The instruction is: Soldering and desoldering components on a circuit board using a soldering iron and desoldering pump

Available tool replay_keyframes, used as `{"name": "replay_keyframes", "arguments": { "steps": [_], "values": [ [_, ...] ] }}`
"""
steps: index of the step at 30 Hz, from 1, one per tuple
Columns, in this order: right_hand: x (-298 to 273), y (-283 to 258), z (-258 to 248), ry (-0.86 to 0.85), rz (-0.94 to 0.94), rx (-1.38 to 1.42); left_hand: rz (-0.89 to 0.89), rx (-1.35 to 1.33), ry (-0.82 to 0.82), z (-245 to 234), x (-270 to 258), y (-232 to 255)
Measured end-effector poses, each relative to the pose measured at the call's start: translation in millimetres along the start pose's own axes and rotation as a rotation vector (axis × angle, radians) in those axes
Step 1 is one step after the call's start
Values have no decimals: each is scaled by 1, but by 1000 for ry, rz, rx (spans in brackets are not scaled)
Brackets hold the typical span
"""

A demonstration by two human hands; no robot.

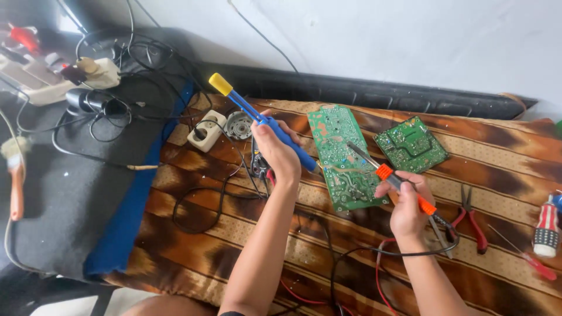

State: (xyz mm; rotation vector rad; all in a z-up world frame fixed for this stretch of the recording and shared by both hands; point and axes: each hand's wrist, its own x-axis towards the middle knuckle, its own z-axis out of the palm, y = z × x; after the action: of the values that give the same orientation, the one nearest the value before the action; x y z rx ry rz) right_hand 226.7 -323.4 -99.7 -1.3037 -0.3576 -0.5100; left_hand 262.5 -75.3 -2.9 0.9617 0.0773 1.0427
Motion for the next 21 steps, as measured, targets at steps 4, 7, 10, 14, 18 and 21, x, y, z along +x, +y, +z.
{"name": "replay_keyframes", "arguments": {
  "steps": [4, 7, 10, 14, 18, 21],
  "values": [
    [-8, 14, -9, 76, 89, 13, 36, 38, -21, 16, 11, -9],
    [2, 16, -5, 135, 124, 0, 71, 15, -62, 23, 17, -22],
    [-1, 19, -3, 160, 134, -45, 63, 42, -98, 24, 16, -28],
    [5, 20, 2, 166, 137, -48, 43, 15, -133, 34, 25, -33],
    [3, 16, 6, 171, 130, -58, -3, -34, -141, 30, 26, -42],
    [1, 18, 4, 177, 126, -73, -5, -15, -156, 28, 23, -47]
  ]
}}
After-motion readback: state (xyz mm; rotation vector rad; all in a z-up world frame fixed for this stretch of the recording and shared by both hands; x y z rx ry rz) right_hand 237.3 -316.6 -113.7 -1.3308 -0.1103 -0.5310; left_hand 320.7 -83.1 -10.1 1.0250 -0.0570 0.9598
